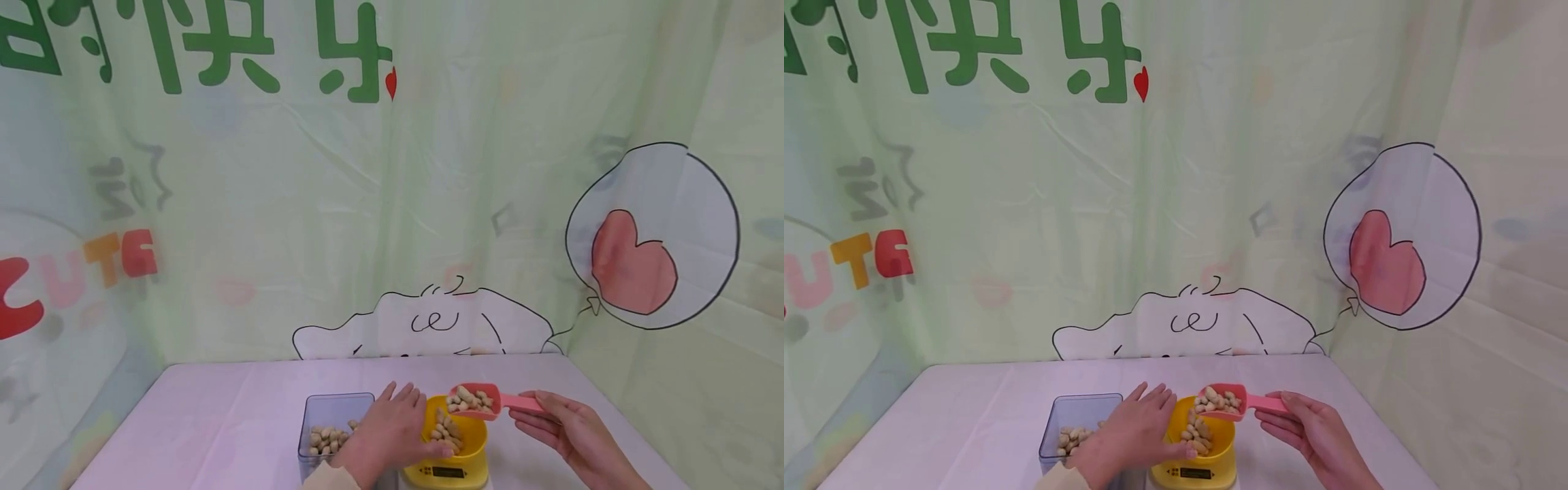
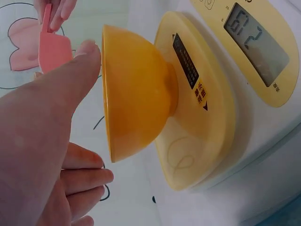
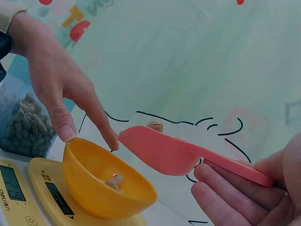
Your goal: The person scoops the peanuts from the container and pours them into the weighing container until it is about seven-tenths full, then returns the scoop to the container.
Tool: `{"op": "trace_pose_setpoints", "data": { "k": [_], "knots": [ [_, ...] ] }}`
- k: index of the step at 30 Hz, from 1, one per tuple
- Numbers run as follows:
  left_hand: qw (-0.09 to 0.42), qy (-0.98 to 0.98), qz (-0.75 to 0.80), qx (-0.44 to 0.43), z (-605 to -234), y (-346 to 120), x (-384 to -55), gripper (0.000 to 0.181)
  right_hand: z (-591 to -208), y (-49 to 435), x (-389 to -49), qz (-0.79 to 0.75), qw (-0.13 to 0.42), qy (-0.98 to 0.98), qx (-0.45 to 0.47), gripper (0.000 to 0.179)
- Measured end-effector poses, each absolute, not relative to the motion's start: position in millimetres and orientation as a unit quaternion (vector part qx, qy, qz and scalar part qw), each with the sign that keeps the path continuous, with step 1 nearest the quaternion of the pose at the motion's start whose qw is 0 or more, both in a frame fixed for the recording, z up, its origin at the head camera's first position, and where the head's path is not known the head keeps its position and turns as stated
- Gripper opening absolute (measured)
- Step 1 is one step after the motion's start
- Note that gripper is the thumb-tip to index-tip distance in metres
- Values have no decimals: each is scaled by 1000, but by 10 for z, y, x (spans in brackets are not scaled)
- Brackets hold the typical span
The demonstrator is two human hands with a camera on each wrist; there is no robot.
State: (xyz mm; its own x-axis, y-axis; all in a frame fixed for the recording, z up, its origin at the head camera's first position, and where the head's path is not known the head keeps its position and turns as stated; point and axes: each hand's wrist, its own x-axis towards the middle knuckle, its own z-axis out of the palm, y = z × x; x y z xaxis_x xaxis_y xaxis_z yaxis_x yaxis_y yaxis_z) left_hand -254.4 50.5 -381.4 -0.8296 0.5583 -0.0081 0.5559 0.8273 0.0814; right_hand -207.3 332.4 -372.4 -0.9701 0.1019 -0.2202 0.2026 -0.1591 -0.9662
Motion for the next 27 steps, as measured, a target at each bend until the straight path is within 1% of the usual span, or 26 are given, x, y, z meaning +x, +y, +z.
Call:
{"op": "trace_pose_setpoints", "data": {
  "k": [8,17,27],
  "knots": [
    [24,960,3,279,-3845,539,-2566,90,-3717,3261,-2081,-701,13,703,116,45],
    [30,961,1,274,-3827,558,-2565,87,-3610,3114,-2062,-597,-5,796,100,43],
    [12,959,0,282,-3835,543,-2546,86,-3562,3038,-2051,-558,-24,825,86,40]
  ]
}}
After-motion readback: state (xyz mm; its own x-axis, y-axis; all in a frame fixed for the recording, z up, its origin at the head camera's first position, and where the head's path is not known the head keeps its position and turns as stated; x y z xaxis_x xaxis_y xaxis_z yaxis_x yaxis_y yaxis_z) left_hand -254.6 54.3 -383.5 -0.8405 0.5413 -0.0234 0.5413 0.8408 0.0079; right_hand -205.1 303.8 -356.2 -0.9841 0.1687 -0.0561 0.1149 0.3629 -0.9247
